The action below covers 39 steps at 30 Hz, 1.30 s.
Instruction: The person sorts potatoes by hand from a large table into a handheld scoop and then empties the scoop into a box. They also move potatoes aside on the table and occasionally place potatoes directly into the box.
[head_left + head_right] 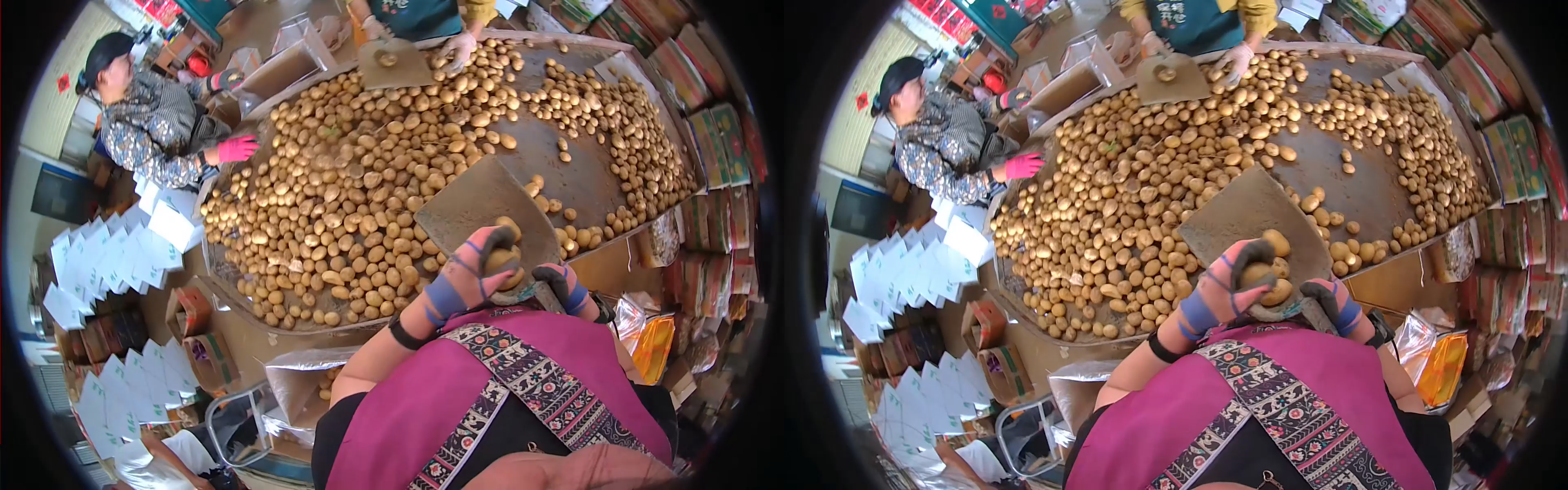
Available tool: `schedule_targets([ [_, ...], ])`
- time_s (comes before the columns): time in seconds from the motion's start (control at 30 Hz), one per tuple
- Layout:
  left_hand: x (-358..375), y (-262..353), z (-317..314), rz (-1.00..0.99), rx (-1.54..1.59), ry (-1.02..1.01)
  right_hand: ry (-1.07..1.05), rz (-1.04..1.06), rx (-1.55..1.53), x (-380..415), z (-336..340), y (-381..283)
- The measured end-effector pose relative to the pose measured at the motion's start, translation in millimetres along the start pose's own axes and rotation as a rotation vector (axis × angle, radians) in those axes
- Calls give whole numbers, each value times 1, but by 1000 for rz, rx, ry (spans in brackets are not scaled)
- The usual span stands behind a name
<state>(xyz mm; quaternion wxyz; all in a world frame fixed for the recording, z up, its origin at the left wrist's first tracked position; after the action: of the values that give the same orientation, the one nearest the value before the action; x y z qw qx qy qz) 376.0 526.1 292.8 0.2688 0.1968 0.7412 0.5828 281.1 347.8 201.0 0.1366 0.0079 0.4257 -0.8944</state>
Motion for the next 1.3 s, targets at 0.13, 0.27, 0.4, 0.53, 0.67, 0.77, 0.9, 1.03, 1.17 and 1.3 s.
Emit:
schedule_targets([
  [0.13, -4, 31, 68, -362, -307, 210, 95, -452, -497, 12, -4, 18],
  [0.27, 12, -52, 190, -74, -1021, 471, 42, -369, -309, 30, -7, 41],
  [0.4, 58, -138, 278, 667, -1352, 331, 114, -173, -75, 43, 0, 34],
  [0.53, 90, -177, 352, 982, -1599, 233, 152, -384, -268, 36, 3, 40],
  [0.67, 76, -136, 400, 1058, -1538, 342, 199, -585, -319, 75, -7, 112],
  [0.77, 76, -114, 445, 1148, -1496, 456, 167, -250, 42, 25, 2, 30],
  [0.9, 70, -105, 445, 991, -1270, 577, 97, -243, 34, 19, -3, 22],
  [1.03, 117, -97, 460, 1039, -1325, 775, -7, -375, 44, 48, -13, 59],
  [1.17, 172, -117, 508, 1282, -1240, 802, -10, -461, -118, 42, -20, 62],
  [1.3, 193, -103, 565, 1304, -1064, 915, 16, -526, -267, 28, -16, 62],
])
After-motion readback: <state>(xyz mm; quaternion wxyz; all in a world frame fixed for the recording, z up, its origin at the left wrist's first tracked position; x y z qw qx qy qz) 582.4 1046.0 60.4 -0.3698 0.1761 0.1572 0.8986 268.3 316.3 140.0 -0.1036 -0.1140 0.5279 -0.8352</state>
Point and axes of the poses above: each hand's wrist, its own x-axis away from the middle knuckle, its own z-axis out of the back of the hand, y = z × x, the point moved 10 cm from there along -x, towards the middle knuckle, and after that the axes turned 6 degrees about x, right-handed, at the moved point
